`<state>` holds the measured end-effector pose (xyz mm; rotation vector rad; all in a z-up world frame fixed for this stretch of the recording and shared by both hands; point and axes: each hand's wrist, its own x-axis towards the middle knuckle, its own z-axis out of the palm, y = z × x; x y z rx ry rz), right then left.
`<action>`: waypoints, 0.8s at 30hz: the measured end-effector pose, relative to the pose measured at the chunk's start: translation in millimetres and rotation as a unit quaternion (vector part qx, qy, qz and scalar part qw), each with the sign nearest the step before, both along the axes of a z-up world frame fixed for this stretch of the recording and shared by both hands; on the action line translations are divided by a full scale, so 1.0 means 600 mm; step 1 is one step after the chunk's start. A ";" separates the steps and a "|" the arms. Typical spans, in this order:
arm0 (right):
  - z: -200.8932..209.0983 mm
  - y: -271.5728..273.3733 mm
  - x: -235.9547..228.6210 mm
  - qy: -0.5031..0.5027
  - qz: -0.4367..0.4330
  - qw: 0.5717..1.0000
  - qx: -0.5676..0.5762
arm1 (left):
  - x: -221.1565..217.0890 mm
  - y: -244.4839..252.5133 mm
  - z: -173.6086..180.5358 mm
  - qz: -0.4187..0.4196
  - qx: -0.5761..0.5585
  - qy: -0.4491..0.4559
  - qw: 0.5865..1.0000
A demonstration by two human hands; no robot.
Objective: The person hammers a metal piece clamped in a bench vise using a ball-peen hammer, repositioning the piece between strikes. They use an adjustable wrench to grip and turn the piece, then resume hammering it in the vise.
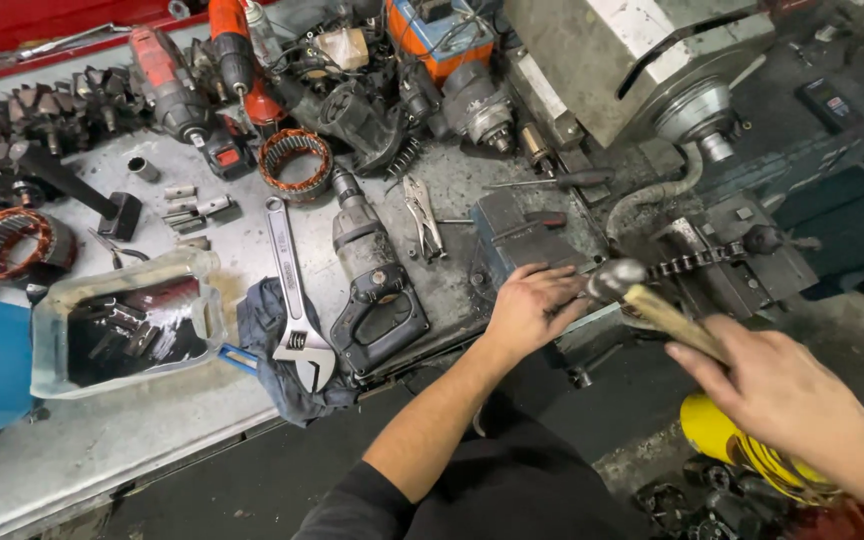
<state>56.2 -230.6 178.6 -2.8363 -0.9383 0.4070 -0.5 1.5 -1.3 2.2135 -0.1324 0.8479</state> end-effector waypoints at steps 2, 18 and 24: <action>0.025 0.009 -0.013 0.000 -0.016 1.000 0.017 | 0.003 -0.002 -0.004 -0.004 -0.003 0.002 1.000; -0.034 -0.010 0.002 -0.069 0.070 0.993 0.058 | 0.006 -0.001 -0.008 0.004 -0.001 -0.009 1.000; -0.007 -0.015 0.003 -0.181 0.180 0.966 0.047 | 0.004 -0.004 -0.006 0.013 0.000 -0.002 1.000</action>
